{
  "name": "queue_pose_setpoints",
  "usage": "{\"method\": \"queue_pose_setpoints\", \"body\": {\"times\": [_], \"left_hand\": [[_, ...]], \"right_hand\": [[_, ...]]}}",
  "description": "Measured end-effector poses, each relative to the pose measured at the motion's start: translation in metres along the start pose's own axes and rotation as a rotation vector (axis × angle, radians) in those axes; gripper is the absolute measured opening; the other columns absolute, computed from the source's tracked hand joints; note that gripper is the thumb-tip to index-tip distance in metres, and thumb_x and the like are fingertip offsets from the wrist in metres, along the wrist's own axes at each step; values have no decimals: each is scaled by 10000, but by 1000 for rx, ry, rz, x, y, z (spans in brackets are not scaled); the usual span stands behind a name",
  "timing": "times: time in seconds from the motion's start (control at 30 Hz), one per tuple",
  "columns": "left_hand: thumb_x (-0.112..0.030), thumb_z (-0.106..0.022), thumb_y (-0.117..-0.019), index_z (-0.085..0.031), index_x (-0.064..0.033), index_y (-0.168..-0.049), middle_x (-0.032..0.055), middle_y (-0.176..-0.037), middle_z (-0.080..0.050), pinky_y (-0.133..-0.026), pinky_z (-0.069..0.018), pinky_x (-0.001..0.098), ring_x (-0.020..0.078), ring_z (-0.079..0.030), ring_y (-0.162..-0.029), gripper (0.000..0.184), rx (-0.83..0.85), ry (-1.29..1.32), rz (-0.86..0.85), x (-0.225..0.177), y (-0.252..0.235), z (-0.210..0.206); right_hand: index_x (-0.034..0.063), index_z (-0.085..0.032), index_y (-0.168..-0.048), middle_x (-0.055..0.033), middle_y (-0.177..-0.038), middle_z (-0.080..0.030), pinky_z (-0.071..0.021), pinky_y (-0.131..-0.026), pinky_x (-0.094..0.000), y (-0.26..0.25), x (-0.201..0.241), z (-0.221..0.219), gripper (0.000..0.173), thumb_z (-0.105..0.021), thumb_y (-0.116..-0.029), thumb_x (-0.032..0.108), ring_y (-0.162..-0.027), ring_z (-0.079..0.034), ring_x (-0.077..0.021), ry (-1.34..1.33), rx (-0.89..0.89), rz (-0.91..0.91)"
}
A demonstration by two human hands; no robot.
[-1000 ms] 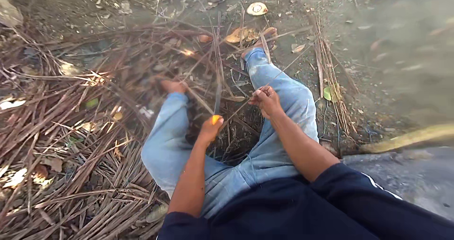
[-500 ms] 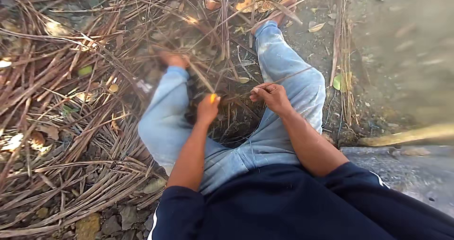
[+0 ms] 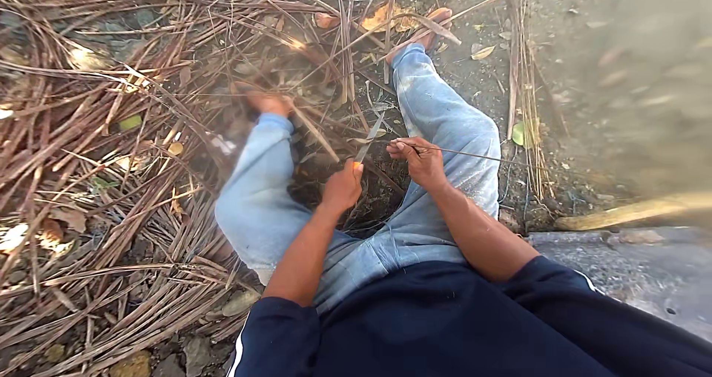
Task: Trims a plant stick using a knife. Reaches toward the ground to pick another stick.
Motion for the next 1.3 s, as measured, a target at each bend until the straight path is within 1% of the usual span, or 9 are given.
{"method": "queue_pose_setpoints", "body": {"times": [0.1,0.23,0.4,0.5,0.63,0.8,1.13,1.23,1.3], "left_hand": [[-442,-273,-1109,-465,-112,-1482,222,-988,-707,-809,-546,640,429,-700,-937,533,-8,22,35,4,1,16],[-457,-259,-1117,-540,-84,-1367,245,-960,-681,-795,-528,648,438,-681,-912,530,-90,167,199,44,-17,26],[-402,-332,-1112,-497,-51,-1380,188,-879,-678,-722,-567,585,375,-693,-796,472,-137,163,-15,1,-5,15],[-387,-345,-1105,-449,-51,-1481,199,-1008,-711,-797,-571,594,383,-715,-894,515,-64,125,-150,-26,7,-1],[-417,-309,-1116,-480,-63,-1436,222,-941,-695,-794,-556,612,408,-701,-884,507,-38,146,61,9,-6,0],[-427,-311,-1112,-485,-67,-1438,229,-940,-694,-760,-560,626,421,-699,-857,516,-72,169,-5,2,-1,13],[-461,-284,-1112,-564,-50,-1307,234,-950,-689,-779,-547,632,426,-695,-905,534,-88,107,184,33,-24,19],[-440,-322,-1101,-536,-60,-1353,196,-902,-699,-737,-569,608,394,-710,-849,504,-109,63,72,-9,-10,16],[-429,-298,-1111,-529,-49,-1380,246,-1011,-697,-814,-547,642,431,-698,-955,520,-46,99,142,10,-5,19]], "right_hand": [[-61,-688,-1140,-129,-1073,-763,-654,-880,-369,-5,7,5,190,-558,-1036,30,-925,-774,-190,-48,-17,24],[-55,-690,-1133,-118,-1035,-772,-656,-862,-364,-6,7,13,188,-576,-1041,62,-899,-775,-182,-33,-50,-24],[-51,-685,-1087,-102,-964,-777,-665,-811,-348,-6,-3,12,171,-586,-1044,81,-837,-778,-174,-92,-136,-118],[-32,-661,-1082,-107,-949,-774,-666,-796,-382,-4,-9,10,177,-561,-1061,112,-810,-778,-202,-132,-149,-139],[2,-610,-1092,-113,-996,-775,-662,-822,-401,-1,-9,13,173,-498,-1088,134,-850,-782,-234,-229,-160,-164],[29,-611,-1038,-105,-967,-776,-661,-817,-422,-3,-14,15,141,-483,-1075,75,-843,-778,-247,-418,-172,-169],[-33,-642,-1052,-103,-972,-778,-664,-832,-381,-3,-10,27,163,-521,-1067,75,-849,-781,-201,-121,-119,-173],[-26,-641,-1046,-96,-958,-781,-666,-824,-367,-9,-9,29,156,-527,-1067,77,-836,-783,-192,-96,-124,-165],[-19,-637,-1047,-99,-970,-777,-667,-835,-407,-7,0,36,155,-520,-1064,82,-847,-781,-218,-157,-135,-112]]}}
Point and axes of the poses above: each hand's wrist, its own y-axis away from the middle knuckle, its own z-axis out of the back of the hand, x = y × z, the point moved 10 cm from there along -y, towards the middle knuckle
